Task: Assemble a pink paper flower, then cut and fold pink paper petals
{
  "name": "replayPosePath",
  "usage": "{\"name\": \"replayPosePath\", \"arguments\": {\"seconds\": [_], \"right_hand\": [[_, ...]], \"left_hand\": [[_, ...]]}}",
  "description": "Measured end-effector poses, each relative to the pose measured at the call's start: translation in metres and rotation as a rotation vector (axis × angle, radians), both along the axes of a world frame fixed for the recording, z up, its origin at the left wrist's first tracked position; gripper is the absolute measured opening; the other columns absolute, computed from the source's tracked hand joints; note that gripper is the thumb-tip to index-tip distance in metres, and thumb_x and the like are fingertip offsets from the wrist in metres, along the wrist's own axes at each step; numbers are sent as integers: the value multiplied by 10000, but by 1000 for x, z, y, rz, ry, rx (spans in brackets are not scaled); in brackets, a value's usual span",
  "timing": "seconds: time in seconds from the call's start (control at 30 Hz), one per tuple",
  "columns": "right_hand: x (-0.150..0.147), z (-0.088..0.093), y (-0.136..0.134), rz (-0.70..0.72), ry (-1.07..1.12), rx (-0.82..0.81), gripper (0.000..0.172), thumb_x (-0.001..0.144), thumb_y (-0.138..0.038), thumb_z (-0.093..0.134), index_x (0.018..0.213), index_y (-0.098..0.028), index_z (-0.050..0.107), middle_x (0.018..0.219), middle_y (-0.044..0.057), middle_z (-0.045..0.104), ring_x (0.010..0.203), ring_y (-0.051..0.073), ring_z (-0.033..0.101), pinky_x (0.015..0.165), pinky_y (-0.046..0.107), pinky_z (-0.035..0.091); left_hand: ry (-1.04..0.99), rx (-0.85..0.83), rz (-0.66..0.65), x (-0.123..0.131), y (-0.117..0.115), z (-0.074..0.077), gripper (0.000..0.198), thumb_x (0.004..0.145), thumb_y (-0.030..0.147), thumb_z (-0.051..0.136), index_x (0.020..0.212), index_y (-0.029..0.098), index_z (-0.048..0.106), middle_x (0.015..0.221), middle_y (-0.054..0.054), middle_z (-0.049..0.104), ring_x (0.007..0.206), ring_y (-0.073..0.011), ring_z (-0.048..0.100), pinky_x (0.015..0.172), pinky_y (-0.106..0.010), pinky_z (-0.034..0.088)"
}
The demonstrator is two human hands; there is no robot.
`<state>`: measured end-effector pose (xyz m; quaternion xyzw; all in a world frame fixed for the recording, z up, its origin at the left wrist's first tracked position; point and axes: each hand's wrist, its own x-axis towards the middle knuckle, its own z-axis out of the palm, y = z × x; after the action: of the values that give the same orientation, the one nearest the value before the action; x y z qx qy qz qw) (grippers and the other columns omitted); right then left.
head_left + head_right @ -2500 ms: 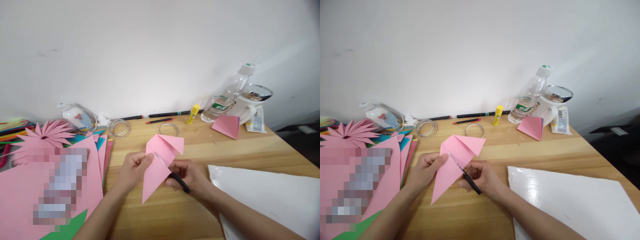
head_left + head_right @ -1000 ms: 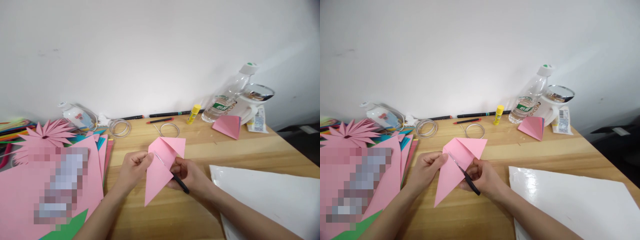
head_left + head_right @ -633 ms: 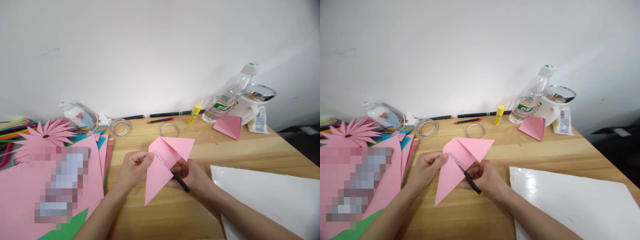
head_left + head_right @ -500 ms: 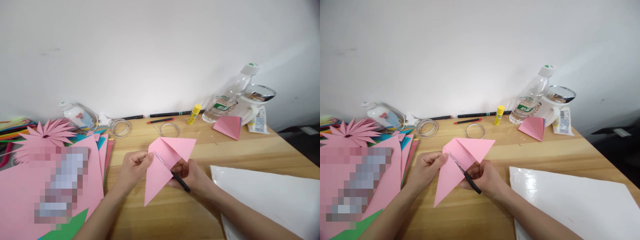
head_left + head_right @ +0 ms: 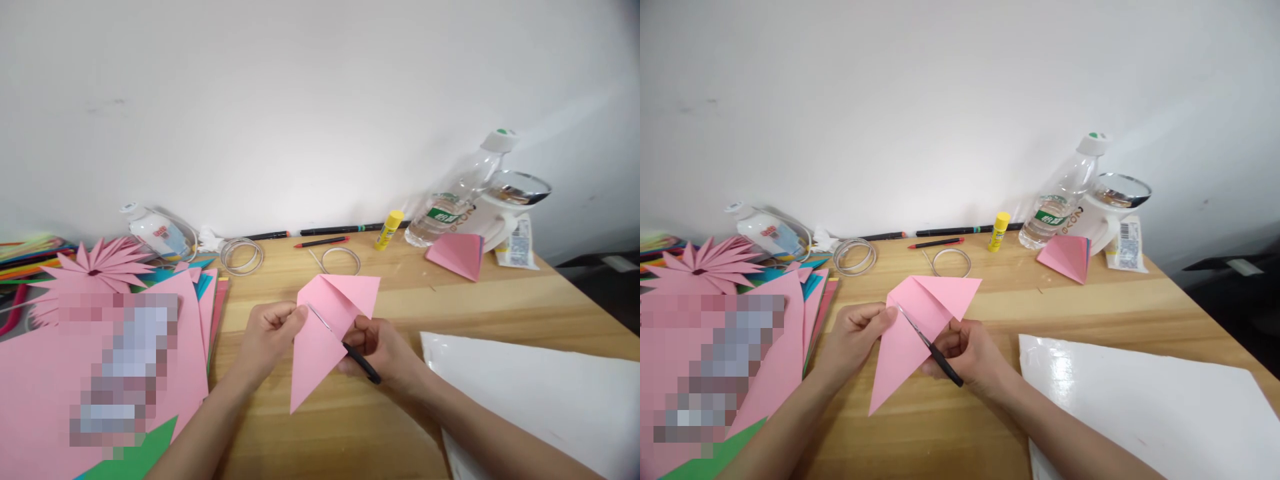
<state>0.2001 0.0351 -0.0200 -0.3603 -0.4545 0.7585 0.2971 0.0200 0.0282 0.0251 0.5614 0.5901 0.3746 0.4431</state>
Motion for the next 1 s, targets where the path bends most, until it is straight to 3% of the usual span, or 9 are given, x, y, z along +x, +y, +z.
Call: {"name": "replayPosePath", "arguments": {"seconds": [0.3,0.53,0.77,1.0], "right_hand": [[0,4,1,5,-33,11,302,502,-224,780,724,-148,590,575,-16,616,493,89,479,476,201,360],[-1,3,2,-11,-61,22,338,483,-240,794,735,-146,591,598,0,631,537,113,533,511,215,408],[0,5,3,20,109,-37,354,459,-207,811,701,-153,558,671,7,638,619,132,566,614,246,447],[2,0,3,-1,176,-102,283,477,-139,799,640,-147,568,644,-21,622,596,101,549,595,208,439]], "left_hand": [[-13,-15,17,0,1,0,412,757,406,469,470,180,277,497,53,202,463,-66,199,438,-221,155],[-44,24,42,0,2,1,355,761,396,478,503,158,432,491,39,389,475,-80,364,458,-190,297],[-77,-8,49,-2,2,-4,345,765,347,493,486,152,436,486,38,384,476,-78,365,451,-191,300],[-32,10,38,-1,1,-4,362,778,338,479,477,153,396,481,40,348,473,-72,337,456,-197,271]]}}
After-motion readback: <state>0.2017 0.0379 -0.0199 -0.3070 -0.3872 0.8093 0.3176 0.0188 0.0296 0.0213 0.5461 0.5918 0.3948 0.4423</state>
